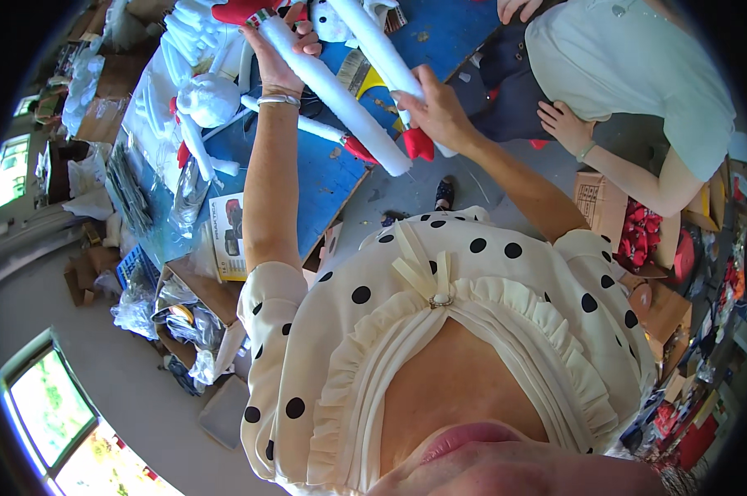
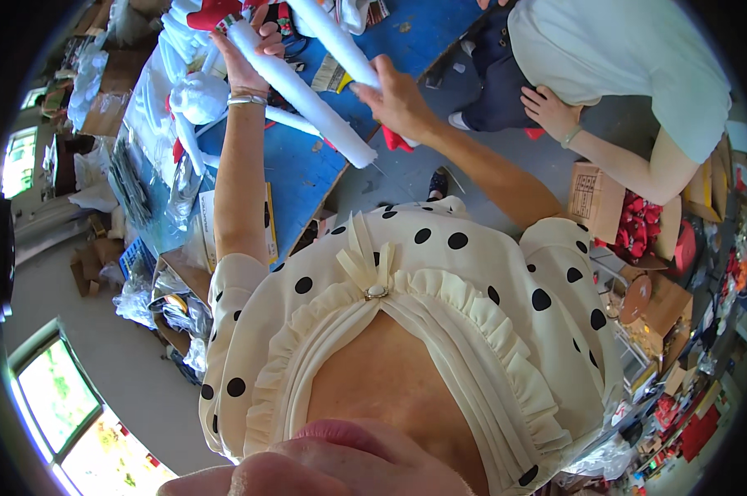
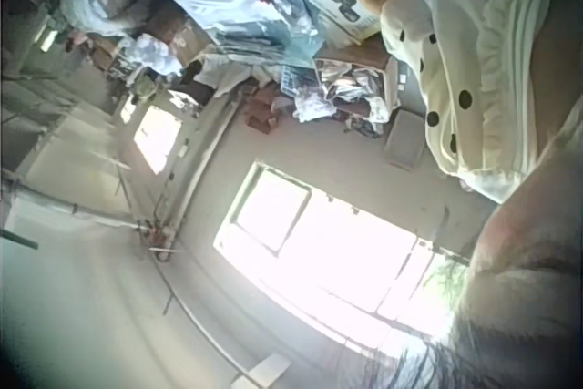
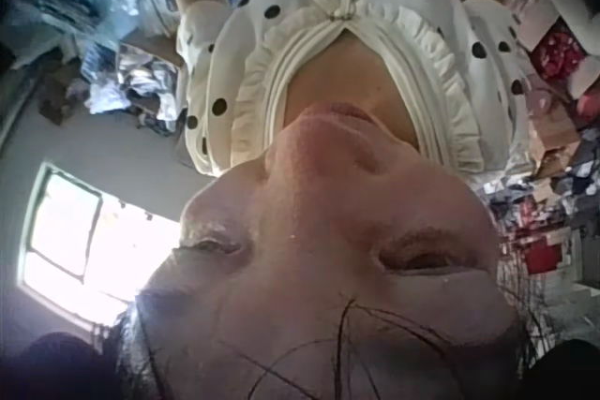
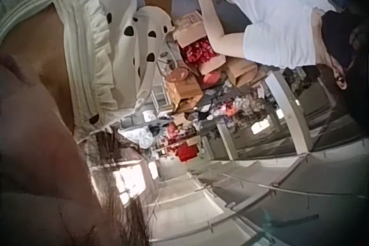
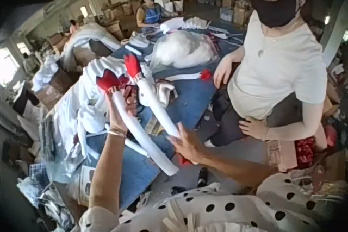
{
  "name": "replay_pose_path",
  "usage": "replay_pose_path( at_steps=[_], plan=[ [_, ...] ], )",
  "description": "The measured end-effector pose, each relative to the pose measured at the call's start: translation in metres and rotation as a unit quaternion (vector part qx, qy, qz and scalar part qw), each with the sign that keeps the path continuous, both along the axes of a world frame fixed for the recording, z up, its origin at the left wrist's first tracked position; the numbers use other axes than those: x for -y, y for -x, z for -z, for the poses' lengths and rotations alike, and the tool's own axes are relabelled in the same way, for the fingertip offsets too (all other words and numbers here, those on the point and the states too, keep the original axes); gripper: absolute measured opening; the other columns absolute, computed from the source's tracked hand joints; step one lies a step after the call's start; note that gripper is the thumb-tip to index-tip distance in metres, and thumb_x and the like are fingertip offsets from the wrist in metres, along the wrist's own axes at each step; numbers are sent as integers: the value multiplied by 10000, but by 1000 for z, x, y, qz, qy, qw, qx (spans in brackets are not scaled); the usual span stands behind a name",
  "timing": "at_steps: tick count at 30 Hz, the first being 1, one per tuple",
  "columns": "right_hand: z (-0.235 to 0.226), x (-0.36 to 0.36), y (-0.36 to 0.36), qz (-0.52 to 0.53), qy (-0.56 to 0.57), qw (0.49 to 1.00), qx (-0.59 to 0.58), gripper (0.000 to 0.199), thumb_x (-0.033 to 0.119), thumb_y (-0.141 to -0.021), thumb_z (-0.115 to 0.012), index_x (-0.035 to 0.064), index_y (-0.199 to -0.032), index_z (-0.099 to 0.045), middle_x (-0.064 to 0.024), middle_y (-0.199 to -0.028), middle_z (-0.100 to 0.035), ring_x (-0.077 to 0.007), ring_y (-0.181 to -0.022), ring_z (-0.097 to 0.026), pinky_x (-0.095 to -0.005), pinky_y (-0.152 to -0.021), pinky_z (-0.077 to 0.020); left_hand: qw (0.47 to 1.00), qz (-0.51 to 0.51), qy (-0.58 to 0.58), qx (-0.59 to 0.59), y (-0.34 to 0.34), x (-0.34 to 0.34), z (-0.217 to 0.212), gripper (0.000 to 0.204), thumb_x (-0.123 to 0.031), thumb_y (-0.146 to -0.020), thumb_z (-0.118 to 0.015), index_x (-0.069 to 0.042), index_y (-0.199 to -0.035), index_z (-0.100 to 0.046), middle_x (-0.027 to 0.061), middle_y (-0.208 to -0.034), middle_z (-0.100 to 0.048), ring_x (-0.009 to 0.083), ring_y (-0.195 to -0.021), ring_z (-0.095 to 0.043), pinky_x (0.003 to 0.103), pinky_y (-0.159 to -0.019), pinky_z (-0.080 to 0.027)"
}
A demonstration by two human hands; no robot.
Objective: Assembling the white padded limbs of a snowman decoration.
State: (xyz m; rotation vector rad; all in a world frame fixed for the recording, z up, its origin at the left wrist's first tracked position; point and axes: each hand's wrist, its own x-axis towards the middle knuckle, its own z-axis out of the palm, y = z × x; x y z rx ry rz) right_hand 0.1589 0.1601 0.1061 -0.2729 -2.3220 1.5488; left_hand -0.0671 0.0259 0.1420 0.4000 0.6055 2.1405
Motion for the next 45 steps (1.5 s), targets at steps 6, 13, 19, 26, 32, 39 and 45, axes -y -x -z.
replay_pose_path(
  at_steps=[6, 13, 19, 26, 32, 39, 45],
  plan=[
    [14, 29, -4, 9, -10, 998, -66, 438, 268, -817, -697, 6, -1053, -437, -103, -771, -613, -151, -652, -624, -290, -558, -514, 1000, -2, -14, -4, -5, -2, -3, 475, -555, -858, -507, -157, -1105, -591, 39, -770, -552, 78, -459, -408, 185, -400, -346],
    [14, 46, 0, -7, 49, 997, -66, 605, 277, -709, -790, -40, -1089, -444, -212, -948, -604, -293, -798, -651, -374, -686, -527, 987, -97, 75, -100, -25, -9, -18, 683, -586, -796, -546, -24, -1181, -501, 49, -838, -536, 117, -637, -478, 220, -537, -405],
    [18, 37, 3, 20, 34, 997, -73, 552, 278, -735, -768, -31, -1081, -468, -203, -931, -609, -295, -788, -647, -375, -667, -522, 923, -249, 222, -191, -40, -20, -10, 335, -251, -899, -559, 10, -1104, -517, 84, -900, -601, 190, -794, -590, 311, -697, -504],
    [-7, -4, 15, -121, 270, 955, -26, 412, 411, -925, -489, 41, -1092, -558, -31, -740, -575, -66, -536, -496, -212, -468, -414, 937, -251, 165, -180, -28, -4, -24, 314, -170, -919, -518, 59, -1125, -457, 157, -977, -604, 227, -798, -601, 321, -670, -514],
    [-10, -44, 22, -233, 419, 878, -8, 517, 434, -981, -332, -24, -1147, -505, 5, -615, -402, -91, -558, -391, -239, -565, -378, 942, -241, 177, -154, -31, -22, -19, 283, -110, -834, -656, 44, -1030, -521, 112, -875, -597, 158, -696, -561, 269, -609, -489],
    [-11, -53, 19, -301, 585, 753, 1, 514, 436, -983, -323, -29, -1129, -490, 13, -592, -363, -87, -531, -348, -233, -512, -342, 925, -212, 250, -192, -60, -46, -15, 230, -154, -800, -694, -35, -962, -582, 6, -710, -552, 108, -594, -520, 243, -536, -442],
    [-28, -56, 13, -318, 562, 763, 30, 539, 469, -974, -317, -20, -1093, -511, 9, -599, -431, -78, -531, -399, -220, -502, -360, 941, -193, 220, -172, -78, -66, -26, 173, -120, -805, -680, -41, -923, -581, 2, -700, -555, 96, -562, -512, 220, -521, -434]
  ],
)
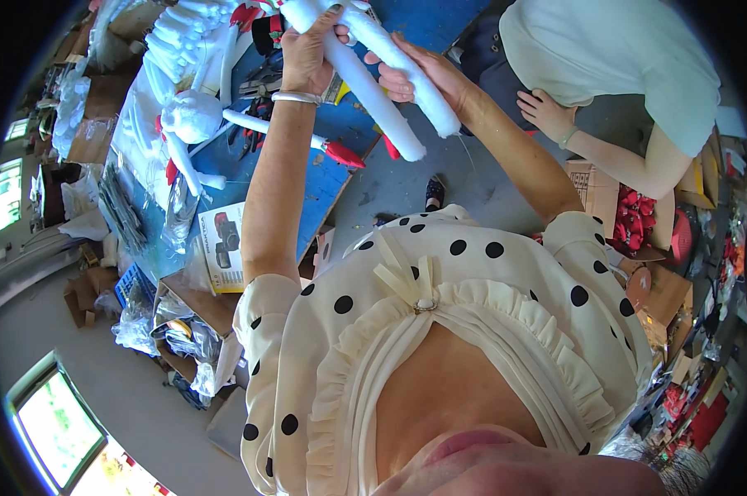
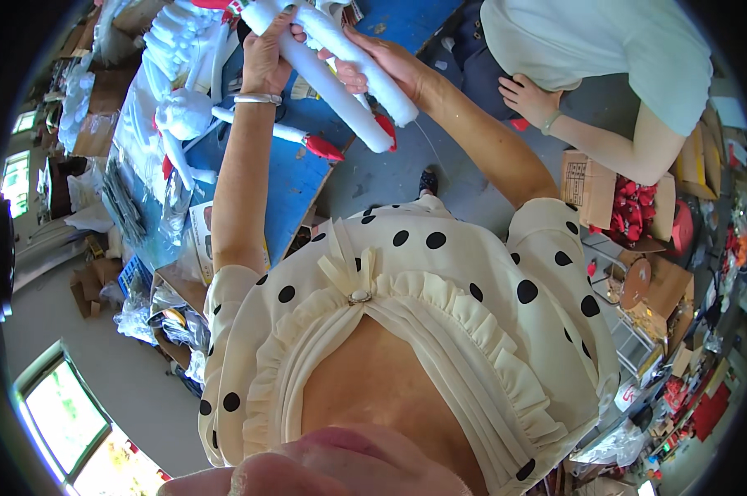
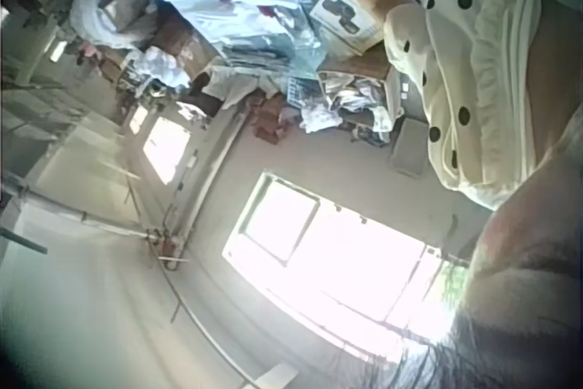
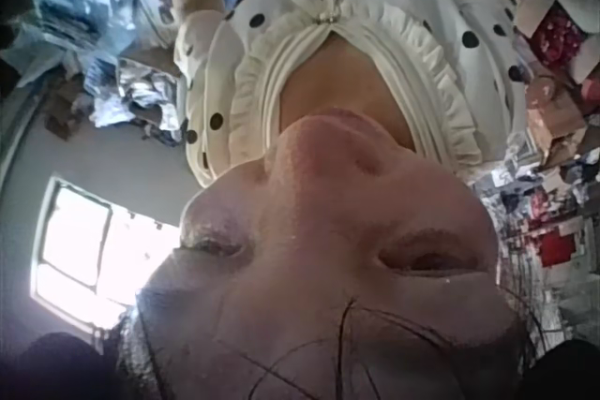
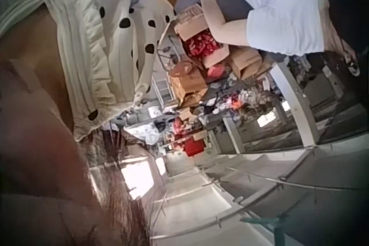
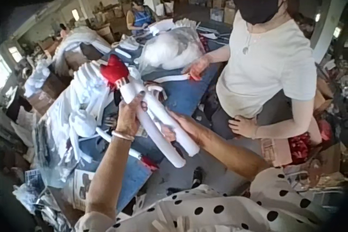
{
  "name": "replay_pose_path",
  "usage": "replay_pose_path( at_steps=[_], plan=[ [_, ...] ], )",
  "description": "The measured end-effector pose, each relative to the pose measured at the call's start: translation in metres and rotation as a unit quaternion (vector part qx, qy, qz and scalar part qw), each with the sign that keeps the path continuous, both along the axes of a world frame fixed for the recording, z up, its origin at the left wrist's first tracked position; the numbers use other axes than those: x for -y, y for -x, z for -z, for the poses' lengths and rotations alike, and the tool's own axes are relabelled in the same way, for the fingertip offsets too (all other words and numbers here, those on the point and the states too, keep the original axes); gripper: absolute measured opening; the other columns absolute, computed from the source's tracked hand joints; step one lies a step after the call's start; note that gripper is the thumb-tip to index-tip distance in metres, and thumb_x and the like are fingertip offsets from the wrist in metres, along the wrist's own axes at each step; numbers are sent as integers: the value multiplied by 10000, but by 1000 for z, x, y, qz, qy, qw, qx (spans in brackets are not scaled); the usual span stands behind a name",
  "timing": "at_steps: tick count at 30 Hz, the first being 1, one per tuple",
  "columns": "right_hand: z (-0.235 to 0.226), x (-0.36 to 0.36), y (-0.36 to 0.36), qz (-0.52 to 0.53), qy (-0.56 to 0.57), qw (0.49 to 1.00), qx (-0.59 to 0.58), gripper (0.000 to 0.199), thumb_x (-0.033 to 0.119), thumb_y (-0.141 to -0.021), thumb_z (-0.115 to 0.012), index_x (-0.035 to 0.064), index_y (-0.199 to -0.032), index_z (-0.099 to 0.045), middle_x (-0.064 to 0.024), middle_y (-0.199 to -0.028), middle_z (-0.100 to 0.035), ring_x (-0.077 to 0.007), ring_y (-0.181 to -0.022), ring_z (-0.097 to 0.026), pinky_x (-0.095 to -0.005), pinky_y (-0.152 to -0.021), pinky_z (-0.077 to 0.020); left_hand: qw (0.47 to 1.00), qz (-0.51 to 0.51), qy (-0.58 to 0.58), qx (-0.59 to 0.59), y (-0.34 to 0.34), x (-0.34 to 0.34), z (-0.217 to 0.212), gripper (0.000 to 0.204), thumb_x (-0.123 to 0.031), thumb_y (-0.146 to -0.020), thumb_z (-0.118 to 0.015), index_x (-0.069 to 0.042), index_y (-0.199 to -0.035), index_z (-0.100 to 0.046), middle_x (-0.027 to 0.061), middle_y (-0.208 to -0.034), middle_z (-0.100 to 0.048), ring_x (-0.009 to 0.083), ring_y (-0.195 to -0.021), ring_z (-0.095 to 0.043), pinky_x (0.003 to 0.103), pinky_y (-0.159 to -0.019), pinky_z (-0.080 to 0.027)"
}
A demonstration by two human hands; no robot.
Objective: Assembling the white padded limbs of a snowman decoration.
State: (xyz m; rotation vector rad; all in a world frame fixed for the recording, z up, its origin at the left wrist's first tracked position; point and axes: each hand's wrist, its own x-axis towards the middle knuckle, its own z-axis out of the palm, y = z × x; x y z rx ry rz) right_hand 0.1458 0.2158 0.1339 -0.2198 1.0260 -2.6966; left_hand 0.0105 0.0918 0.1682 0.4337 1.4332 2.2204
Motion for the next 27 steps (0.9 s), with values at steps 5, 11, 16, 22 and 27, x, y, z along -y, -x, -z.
replay_pose_path(
  at_steps=[5, 11, 16, 22, 27],
  plan=[
    [-7, -3, -7, 224, -316, 922, -13, 407, 381, -913, -538, -1, -1044, -582, -21, -779, -590, -84, -717, -564, -220, -636, -456, 999, -39, -6, -12, 6, 4, -3, 159, -85, -796, -677, -7, -889, -575, 16, -684, -545, 105, -573, -518, 222, -531, -428],
    [-5, -9, -7, 270, -389, 879, -55, 341, 278, -837, -677, 22, -1048, -598, -43, -861, -635, -94, -758, -604, -243, -648, -501, 996, 66, -33, -45, 15, 13, 10, 189, -79, -795, -697, -4, -940, -601, 57, -785, -622, 131, -680, -588, 243, -604, -494],
    [-1, -10, -7, 284, -409, 864, -72, 316, 261, -839, -678, 22, -1033, -609, -36, -856, -644, -80, -750, -598, -247, -642, -500, 993, 90, -32, -63, 13, 21, 10, 175, -15, -757, -696, 10, -913, -621, 79, -790, -633, 152, -673, -597, 282, -651, -505],
    [2, -10, -8, 291, -417, 857, -85, 312, 263, -838, -679, 22, -1025, -620, -32, -835, -643, -74, -722, -591, -248, -621, -497, 992, 97, -53, -69, 11, 23, 11, 187, 27, -732, -686, 18, -909, -627, 86, -786, -631, 166, -683, -601, 315, -685, -503],
    [2, -11, -11, 292, -422, 855, -84, 309, 259, -835, -681, 20, -1022, -623, -30, -827, -643, -71, -707, -587, -244, -610, -492, 991, 105, -41, -77, 6, 25, 9, 149, 6, -776, -656, 10, -911, -593, 81, -799, -622, 167, -724, -600, 280, -697, -500]
  ],
)
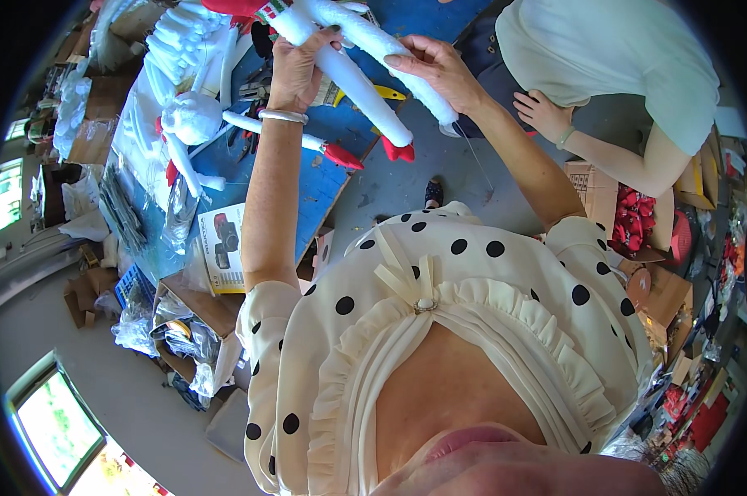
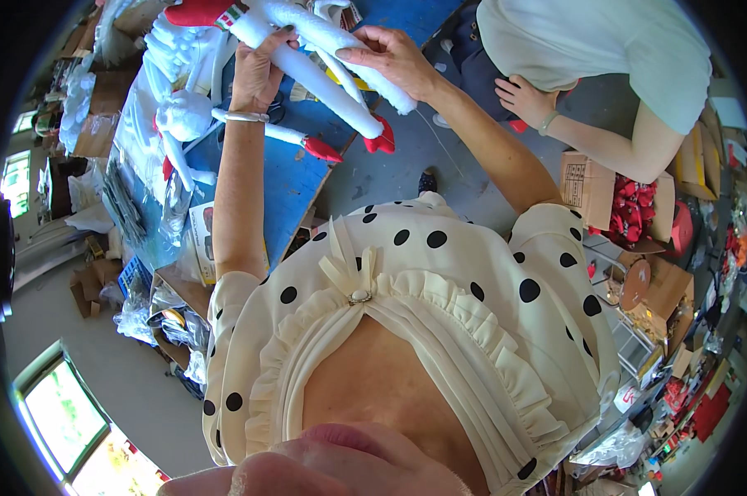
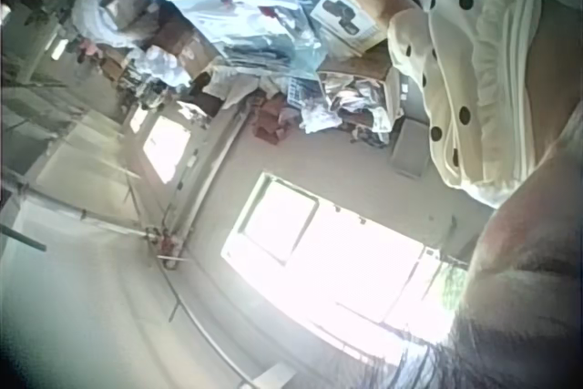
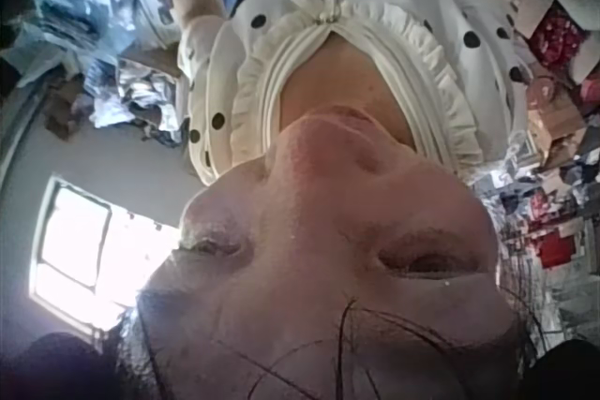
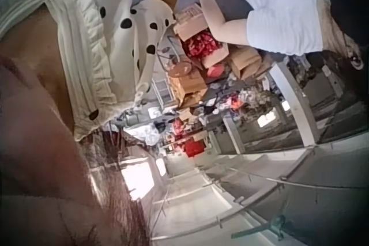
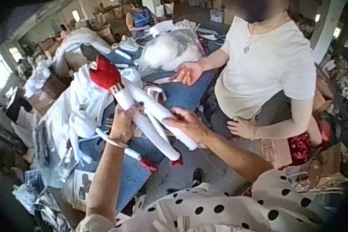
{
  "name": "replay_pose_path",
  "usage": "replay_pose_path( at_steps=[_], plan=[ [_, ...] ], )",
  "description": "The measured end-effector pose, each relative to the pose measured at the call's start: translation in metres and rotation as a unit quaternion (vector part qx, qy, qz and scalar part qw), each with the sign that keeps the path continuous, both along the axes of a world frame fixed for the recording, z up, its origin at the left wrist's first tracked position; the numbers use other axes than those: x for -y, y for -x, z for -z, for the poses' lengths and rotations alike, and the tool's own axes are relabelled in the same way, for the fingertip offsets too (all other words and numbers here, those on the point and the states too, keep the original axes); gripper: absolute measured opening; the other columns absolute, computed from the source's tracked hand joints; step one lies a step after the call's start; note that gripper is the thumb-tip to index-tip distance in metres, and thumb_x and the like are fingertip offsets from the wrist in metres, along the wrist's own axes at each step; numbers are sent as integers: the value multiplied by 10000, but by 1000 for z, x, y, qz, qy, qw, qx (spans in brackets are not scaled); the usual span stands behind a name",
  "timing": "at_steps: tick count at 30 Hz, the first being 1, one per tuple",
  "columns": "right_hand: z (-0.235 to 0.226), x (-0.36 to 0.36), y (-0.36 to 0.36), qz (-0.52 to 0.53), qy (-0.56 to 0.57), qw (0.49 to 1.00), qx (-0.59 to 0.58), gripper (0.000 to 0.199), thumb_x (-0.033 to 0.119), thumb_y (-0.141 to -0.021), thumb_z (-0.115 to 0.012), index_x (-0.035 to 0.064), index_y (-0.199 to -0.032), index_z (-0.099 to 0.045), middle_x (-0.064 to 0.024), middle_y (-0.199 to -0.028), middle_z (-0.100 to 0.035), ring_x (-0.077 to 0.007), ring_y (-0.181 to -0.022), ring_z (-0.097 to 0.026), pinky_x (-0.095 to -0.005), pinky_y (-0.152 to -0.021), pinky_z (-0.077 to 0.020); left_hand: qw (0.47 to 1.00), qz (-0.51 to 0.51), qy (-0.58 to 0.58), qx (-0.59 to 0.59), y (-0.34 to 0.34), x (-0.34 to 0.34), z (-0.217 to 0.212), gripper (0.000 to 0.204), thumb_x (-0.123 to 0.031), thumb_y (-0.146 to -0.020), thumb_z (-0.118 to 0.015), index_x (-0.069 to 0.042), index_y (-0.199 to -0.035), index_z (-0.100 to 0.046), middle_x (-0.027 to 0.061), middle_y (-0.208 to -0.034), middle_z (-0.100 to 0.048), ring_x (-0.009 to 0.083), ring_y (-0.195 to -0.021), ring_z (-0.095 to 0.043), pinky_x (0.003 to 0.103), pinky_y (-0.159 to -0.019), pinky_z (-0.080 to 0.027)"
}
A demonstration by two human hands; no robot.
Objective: Assembling the white padded limbs of a snowman decoration.
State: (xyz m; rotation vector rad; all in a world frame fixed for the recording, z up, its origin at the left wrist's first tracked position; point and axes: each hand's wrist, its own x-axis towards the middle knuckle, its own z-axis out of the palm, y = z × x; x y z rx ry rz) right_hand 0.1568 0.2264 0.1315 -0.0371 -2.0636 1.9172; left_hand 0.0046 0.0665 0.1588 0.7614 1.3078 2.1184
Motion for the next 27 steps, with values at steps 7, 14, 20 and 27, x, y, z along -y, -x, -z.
replay_pose_path(
  at_steps=[7, 14, 20, 27],
  plan=[
    [-3, 0, -7, 0, 8, 1000, 14, 320, 270, -844, -671, 23, -1038, -610, 5, -835, -593, -48, -749, -533, -210, -647, -443, 998, 10, -30, 47, -6, 0, -2, 311, 45, -761, -642, 10, -1052, -539, 106, -849, -623, 202, -780, -620, 304, -695, -515],
    [-4, 3, -12, 39, -60, 997, 2, 297, 274, -833, -682, 26, -985, -624, -19, -797, -614, -68, -715, -559, -233, -629, -464, 998, -3, -29, 47, -13, -3, -1, 363, 32, -775, -648, 4, -1107, -501, 95, -871, -619, 191, -822, -624, 293, -687, -516],
    [6, 4, -12, 59, -109, 992, -7, 291, 270, -819, -695, 21, -953, -627, -34, -761, -620, -89, -676, -565, -257, -622, -470, 998, -46, 23, 34, -14, -4, 10, 261, 10, -760, -678, 2, -995, -565, 79, -818, -621, 156, -709, -598, 270, -673, -497],
    [10, 10, -15, 45, -90, 994, 33, 289, 263, -816, -698, 8, -926, -620, -36, -739, -606, -86, -651, -536, -260, -599, -449, 994, -79, 38, 65, -22, 0, 22, 279, 26, -746, -679, -5, -998, -564, 64, -799, -612, 143, -685, -583, 270, -649, -480]
  ],
)
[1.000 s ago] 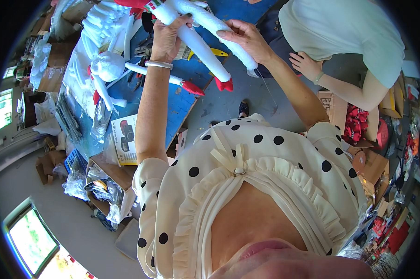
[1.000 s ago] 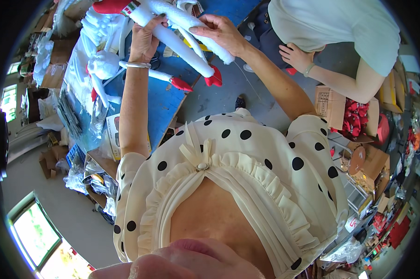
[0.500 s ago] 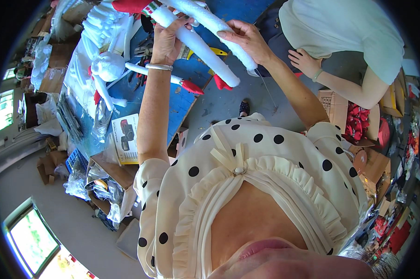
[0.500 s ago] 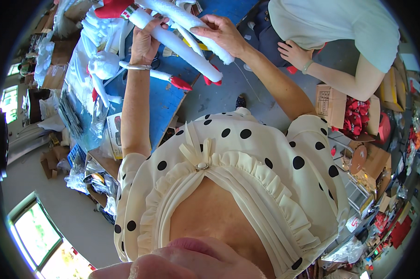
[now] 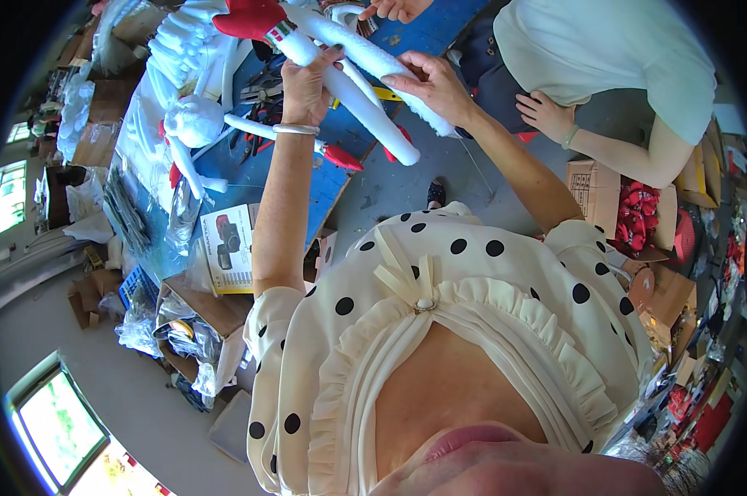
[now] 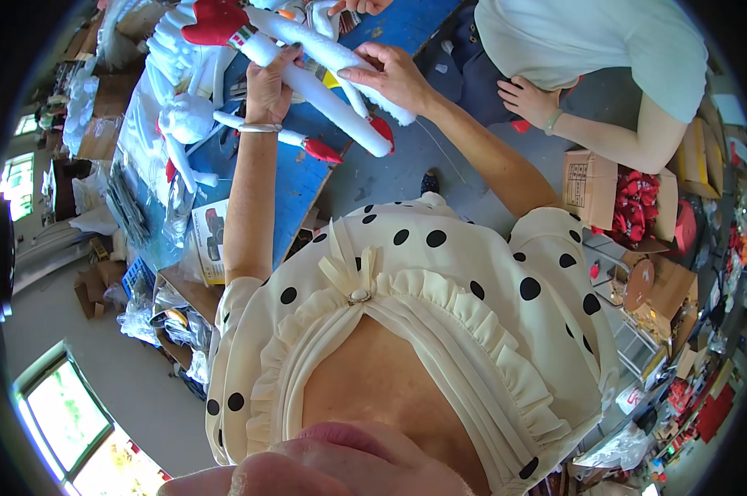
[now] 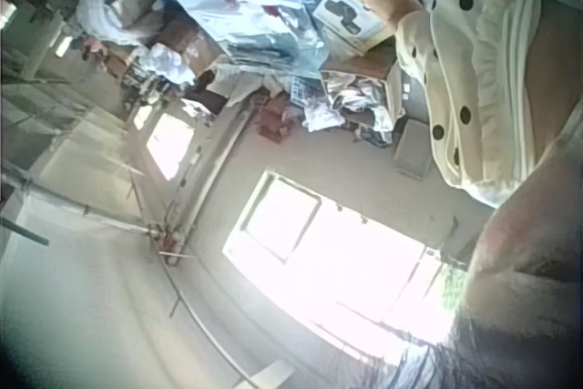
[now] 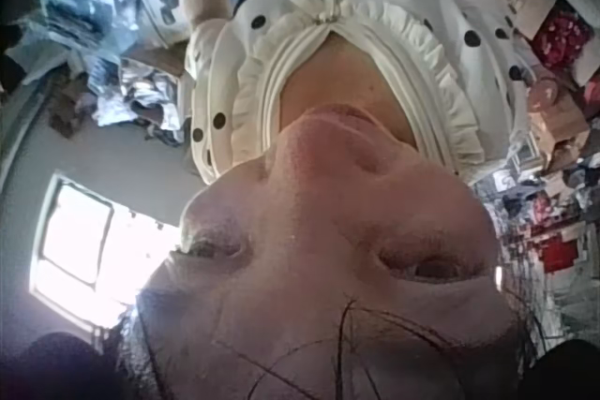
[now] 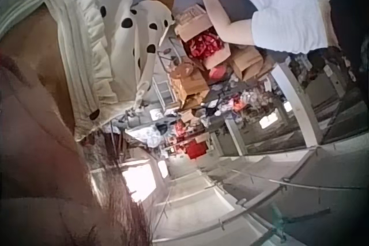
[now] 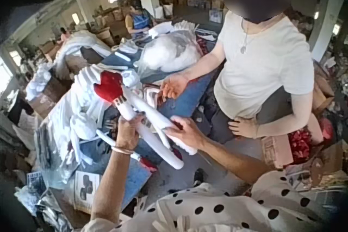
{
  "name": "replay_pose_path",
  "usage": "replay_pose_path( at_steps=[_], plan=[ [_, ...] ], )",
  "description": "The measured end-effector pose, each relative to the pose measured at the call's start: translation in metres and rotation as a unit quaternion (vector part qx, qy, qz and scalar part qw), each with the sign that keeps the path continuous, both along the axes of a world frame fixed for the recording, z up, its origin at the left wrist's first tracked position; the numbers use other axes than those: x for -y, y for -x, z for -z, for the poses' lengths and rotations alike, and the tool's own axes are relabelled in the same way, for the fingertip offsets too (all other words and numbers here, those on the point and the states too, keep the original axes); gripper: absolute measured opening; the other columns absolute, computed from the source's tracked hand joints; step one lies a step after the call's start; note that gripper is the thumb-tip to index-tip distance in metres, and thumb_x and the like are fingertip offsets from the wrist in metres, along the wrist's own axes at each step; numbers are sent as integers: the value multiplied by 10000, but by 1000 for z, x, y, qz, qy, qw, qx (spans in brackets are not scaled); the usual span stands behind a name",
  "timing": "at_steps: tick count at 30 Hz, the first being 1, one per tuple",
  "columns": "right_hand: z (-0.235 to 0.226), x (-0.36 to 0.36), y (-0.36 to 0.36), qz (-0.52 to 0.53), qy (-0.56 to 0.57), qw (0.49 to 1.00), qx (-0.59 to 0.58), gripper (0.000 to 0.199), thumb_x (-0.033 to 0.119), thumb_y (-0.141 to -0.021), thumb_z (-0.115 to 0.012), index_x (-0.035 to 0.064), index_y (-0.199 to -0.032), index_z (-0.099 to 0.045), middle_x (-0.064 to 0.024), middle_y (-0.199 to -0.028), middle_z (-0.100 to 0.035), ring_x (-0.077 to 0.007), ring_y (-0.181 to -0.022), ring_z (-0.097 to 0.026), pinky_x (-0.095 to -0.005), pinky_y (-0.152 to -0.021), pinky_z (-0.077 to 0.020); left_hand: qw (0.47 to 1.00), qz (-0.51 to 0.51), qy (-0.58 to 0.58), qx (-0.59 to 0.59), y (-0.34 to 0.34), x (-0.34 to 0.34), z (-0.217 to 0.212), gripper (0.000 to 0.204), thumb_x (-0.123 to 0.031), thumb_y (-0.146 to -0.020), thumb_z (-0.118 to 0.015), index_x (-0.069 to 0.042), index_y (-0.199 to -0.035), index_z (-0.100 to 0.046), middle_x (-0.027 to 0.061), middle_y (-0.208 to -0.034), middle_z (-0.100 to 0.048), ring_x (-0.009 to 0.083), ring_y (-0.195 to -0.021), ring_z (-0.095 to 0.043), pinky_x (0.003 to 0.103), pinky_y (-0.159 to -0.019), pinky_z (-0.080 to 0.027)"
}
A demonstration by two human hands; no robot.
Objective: Assembling the white padded limbs of a snowman decoration.
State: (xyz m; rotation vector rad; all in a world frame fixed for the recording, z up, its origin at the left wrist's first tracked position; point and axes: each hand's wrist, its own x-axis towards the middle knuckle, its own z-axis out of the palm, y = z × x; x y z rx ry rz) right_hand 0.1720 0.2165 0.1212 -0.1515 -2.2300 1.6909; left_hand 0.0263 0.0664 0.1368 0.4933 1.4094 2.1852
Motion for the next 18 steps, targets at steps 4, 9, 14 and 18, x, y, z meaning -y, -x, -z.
replay_pose_path(
  at_steps=[4, 9, 14, 18],
  plan=[
    [5, 4, 0, -7, 1, 1000, -1, 285, 266, -817, -698, 17, -931, -618, -23, -744, -605, -74, -658, -534, -248, -603, -448, 1000, -7, -8, 20, -4, 4, 5, 260, 33, -748, -675, -18, -971, -553, 61, -792, -606, 145, -675, -578, 275, -645, -480],
    [12, 6, 0, -7, 6, 1000, -1, 314, 285, -805, -707, 6, -918, -617, -46, -746, -615, -99, -658, -557, -269, -604, -460, 999, -2, 1, 42, -4, 9, 11, 229, 43, -743, -674, -36, -907, -535, 60, -780, -595, 154, -662, -572, 284, -640, -481],
    [15, 8, 1, -12, 5, 1000, 12, 307, 275, -802, -710, 6, -920, -619, -54, -754, -619, -102, -665, -568, -268, -613, -470, 998, -19, -19, 53, -5, 10, 17, 202, 44, -723, -684, 22, -892, -575, 78, -755, -602, 155, -659, -579, 285, -633, -487],
    [14, 12, 1, -14, 20, 1000, 12, 300, 266, -800, -712, 6, -921, -620, -56, -759, -624, -100, -673, -580, -264, -618, -477, 998, -6, -17, 57, -5, 14, 19, 265, 49, -736, -681, -26, -946, -537, 54, -785, -589, 152, -687, -587, 270, -630, -495]
  ],
)
